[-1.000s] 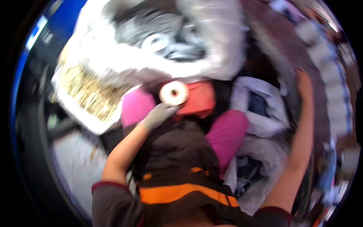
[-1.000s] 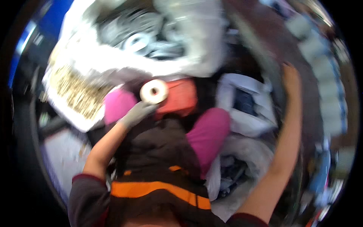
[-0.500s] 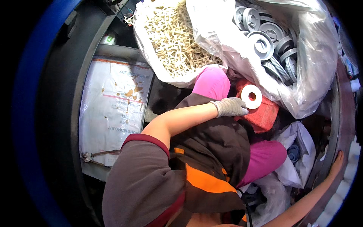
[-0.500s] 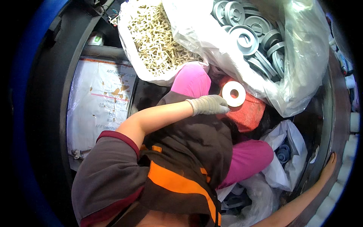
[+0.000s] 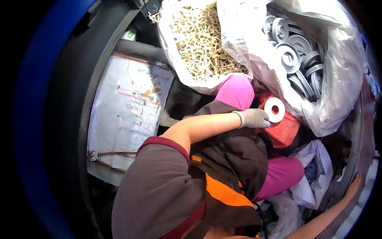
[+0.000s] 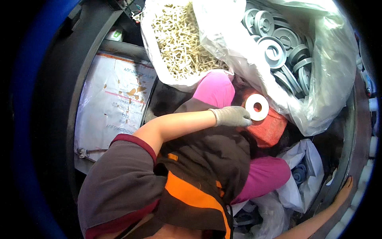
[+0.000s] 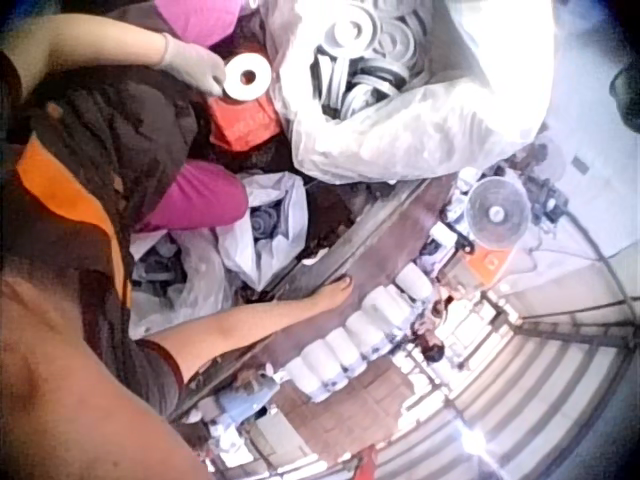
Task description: The person sits on the floor and assembles white electric kettles by hand. They pick up a kettle body, insert a grey circular filter into the opening, and then attach a grey lid with a handle. The person repeats this process for multiple units, placing the finished kettles on a nearby surface.
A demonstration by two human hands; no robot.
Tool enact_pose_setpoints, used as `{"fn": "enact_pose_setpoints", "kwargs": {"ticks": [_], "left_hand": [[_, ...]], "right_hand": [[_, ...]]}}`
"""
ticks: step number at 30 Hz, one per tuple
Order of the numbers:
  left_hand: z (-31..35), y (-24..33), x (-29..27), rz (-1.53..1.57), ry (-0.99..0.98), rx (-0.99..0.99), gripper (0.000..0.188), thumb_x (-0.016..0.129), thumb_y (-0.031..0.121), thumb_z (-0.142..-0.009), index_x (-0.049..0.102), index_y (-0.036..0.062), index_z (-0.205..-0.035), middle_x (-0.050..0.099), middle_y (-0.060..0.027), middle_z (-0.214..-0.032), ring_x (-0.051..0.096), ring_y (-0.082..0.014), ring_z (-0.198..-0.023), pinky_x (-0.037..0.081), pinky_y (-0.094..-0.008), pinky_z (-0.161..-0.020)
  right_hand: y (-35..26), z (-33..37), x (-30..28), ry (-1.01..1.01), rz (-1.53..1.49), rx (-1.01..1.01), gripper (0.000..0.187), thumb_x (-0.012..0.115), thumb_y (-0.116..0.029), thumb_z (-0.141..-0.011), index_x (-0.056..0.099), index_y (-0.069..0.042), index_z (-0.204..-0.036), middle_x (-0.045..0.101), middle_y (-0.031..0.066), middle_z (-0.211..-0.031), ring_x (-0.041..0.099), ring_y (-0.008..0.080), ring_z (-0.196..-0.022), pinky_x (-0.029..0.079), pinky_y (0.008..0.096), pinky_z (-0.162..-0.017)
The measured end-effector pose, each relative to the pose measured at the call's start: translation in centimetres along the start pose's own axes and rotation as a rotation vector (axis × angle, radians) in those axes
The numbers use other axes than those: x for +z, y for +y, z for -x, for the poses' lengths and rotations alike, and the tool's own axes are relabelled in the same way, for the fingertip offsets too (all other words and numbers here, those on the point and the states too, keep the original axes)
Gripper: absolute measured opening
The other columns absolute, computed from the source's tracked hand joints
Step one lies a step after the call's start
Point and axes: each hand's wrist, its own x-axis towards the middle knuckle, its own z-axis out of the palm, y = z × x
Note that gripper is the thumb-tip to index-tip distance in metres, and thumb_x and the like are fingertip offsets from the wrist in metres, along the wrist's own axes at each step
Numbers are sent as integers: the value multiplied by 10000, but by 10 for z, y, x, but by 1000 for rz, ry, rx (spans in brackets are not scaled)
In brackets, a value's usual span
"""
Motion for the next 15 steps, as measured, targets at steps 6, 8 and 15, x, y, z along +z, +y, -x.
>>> {"fn": "enact_pose_setpoints", "kwargs": {"ticks": [6, 8, 15], "left_hand": [[20, -10, -88, -505, 1069, 627, 231, 568, 40, -753, 600, 86, -977, 588, -87, -845, 598, -248, -819, 487, -344, -741], [65, -37, -149, -666, 1099, 265, 164, 573, 74, -759, 610, 90, -918, 598, -96, -845, 600, -254, -818, 499, -353, -704], [281, -106, -204, -654, 1103, -957, 511, 580, 316, -762, 503, 130, -1232, 568, -202, -1146, 555, -366, -1053, 420, -446, -933]], "right_hand": [[22, -11, -8, -45, 16, -76, 581, 396, -472, -942, 464, -35, -1319, 465, 179, -1339, 433, 325, -1229, 320, 368, -1027], [22, -14, -3, -47, 6, -46, 583, 395, -475, -942, 464, -35, -1319, 463, 179, -1342, 433, 326, -1231, 318, 368, -1029], [66, -33, 0, -59, 189, -139, 604, 376, -490, -940, 462, -25, -1317, 457, 174, -1352, 423, 338, -1240, 316, 369, -1032]]}}
